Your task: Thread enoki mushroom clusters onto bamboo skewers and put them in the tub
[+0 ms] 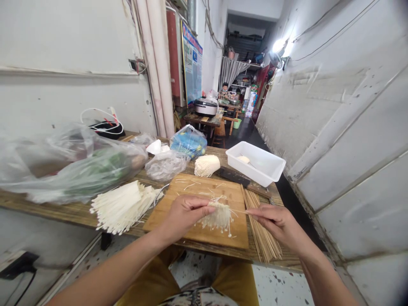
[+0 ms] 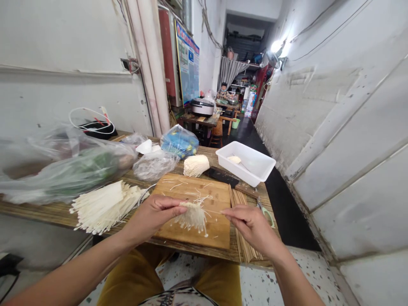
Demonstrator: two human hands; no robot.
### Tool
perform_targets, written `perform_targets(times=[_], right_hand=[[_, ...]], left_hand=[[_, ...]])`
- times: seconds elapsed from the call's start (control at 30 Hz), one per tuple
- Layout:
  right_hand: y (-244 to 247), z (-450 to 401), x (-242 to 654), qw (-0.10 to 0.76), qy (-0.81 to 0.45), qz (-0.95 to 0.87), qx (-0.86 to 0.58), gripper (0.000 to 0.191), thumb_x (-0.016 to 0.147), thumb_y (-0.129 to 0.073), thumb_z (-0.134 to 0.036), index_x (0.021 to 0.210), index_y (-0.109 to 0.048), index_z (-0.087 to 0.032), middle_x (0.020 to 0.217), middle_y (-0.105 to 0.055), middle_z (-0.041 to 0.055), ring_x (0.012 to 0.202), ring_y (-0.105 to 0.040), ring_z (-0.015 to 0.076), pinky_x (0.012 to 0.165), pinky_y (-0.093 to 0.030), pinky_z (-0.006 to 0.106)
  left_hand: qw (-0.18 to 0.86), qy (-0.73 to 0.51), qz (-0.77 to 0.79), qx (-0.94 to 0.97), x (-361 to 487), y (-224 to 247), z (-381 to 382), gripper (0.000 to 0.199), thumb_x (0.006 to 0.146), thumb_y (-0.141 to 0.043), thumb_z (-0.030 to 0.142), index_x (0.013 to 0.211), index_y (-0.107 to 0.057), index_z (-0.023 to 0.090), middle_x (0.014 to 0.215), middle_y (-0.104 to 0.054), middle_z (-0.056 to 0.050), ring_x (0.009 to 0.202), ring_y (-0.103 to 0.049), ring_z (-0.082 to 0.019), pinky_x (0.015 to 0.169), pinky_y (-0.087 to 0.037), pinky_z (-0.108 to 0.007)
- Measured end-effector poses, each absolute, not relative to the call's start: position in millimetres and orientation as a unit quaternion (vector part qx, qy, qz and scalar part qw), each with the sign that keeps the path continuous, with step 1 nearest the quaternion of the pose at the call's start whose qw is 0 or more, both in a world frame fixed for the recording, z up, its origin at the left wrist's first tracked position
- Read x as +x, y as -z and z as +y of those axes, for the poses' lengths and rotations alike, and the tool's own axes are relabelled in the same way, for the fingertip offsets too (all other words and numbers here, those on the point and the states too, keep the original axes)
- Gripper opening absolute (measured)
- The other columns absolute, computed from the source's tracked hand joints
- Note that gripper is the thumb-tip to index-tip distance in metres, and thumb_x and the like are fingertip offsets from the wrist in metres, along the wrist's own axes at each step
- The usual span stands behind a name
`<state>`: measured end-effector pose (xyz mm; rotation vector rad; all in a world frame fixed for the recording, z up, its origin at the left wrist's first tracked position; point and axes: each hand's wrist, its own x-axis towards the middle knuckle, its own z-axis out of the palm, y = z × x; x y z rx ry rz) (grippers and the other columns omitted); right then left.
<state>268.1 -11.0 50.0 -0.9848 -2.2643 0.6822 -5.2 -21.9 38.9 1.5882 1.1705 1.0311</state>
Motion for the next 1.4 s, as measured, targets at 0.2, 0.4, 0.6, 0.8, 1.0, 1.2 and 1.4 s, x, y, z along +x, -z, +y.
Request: perform_targets(times=[0.2,0.4,0.6,0.8,1.0,1.2,1.4], right_hand=[[-46.3,-8.3,269.5,0.288,-0.262,-0.846,-0.363,0.026,0.093,-0.048,-0.024,0.102,-0.072,-0.02,0.073,-0.066,0.0036,0.067,-0.06,0.015,0.061,-0.045,0.025],[-47.0,-10.6,262.2,0.299,-0.286,-0.838,-0.356,0.025,0.092,-0.05,-0.022,0.101,-0.073,-0.019,0.078,-0.068,0.005,0.07,-0.062,0.0154,0.063,-0.046,0.025],[-42.0,-7.4,259.1,0.321,-0.276,-0.835,-0.352,0.024,0.091,-0.051,-0.021,0.101,-0.073,-0.02,0.077,-0.067,0.0044,0.07,-0.061,0.0149,0.062,-0.046,0.024],[-31.4,-14.2,257.3,0.371,-0.263,-0.829,-0.325,0.024,0.089,-0.053,-0.014,0.102,-0.073,-0.021,0.074,-0.065,0.0031,0.066,-0.06,0.0129,0.06,-0.045,0.023],[-22.0,-25.6,255.6,0.402,-0.234,-0.838,-0.285,0.033,0.088,-0.051,-0.007,0.109,-0.069,-0.024,0.079,-0.066,0.0036,0.069,-0.061,0.0125,0.06,-0.045,0.023],[-25.8,-36.7,247.7,0.395,-0.18,-0.854,-0.285,0.033,0.086,-0.052,-0.006,0.112,-0.065,-0.023,0.086,-0.068,0.0053,0.077,-0.062,0.0147,0.067,-0.048,0.026],[-24.8,-56.1,231.0,0.37,-0.221,-0.845,-0.316,0.041,0.088,-0.055,-0.013,0.128,-0.055,-0.023,0.101,-0.07,0.0063,0.085,-0.064,0.0142,0.075,-0.05,0.025]], left_hand=[[0.435,-0.403,0.472,0.652,-4.0,-39.4,-22.6,0.022,0.077,-0.066,0.035,0.091,-0.077,0.022,0.094,-0.076,-0.002,0.087,-0.069,-0.023,0.077,-0.052,-0.029],[0.437,-0.42,0.455,0.652,0.8,-38.0,-22.4,0.018,0.075,-0.068,0.034,0.085,-0.077,0.022,0.092,-0.076,-0.002,0.082,-0.07,-0.022,0.071,-0.053,-0.027],[0.431,-0.451,0.434,0.65,3.7,-37.8,-23.6,0.015,0.076,-0.068,0.029,0.086,-0.077,0.024,0.092,-0.076,0.0,0.082,-0.071,-0.019,0.073,-0.055,-0.026],[0.37,-0.483,0.405,0.683,3.1,-33.7,-25.7,0.023,0.076,-0.067,0.021,0.098,-0.073,0.025,0.1,-0.073,0.0,0.1,-0.067,-0.02,0.104,-0.042,-0.038],[0.245,-0.51,0.299,0.769,-4.9,-24.2,-22.4,0.025,0.08,-0.062,0.013,0.099,-0.072,0.025,0.101,-0.074,-0.002,0.096,-0.069,-0.019,0.113,-0.029,-0.048],[0.215,-0.461,0.269,0.818,-10.4,-30.8,-26.0,0.024,0.083,-0.057,0.016,0.098,-0.072,0.027,0.101,-0.074,-0.003,0.096,-0.069,-0.02,0.114,-0.025,-0.05],[0.29,-0.448,0.315,0.785,-2.4,-25.0,-32.4,0.019,0.079,-0.062,0.019,0.091,-0.074,0.028,0.094,-0.075,0.0,0.087,-0.071,-0.019,0.113,-0.026,-0.048]])
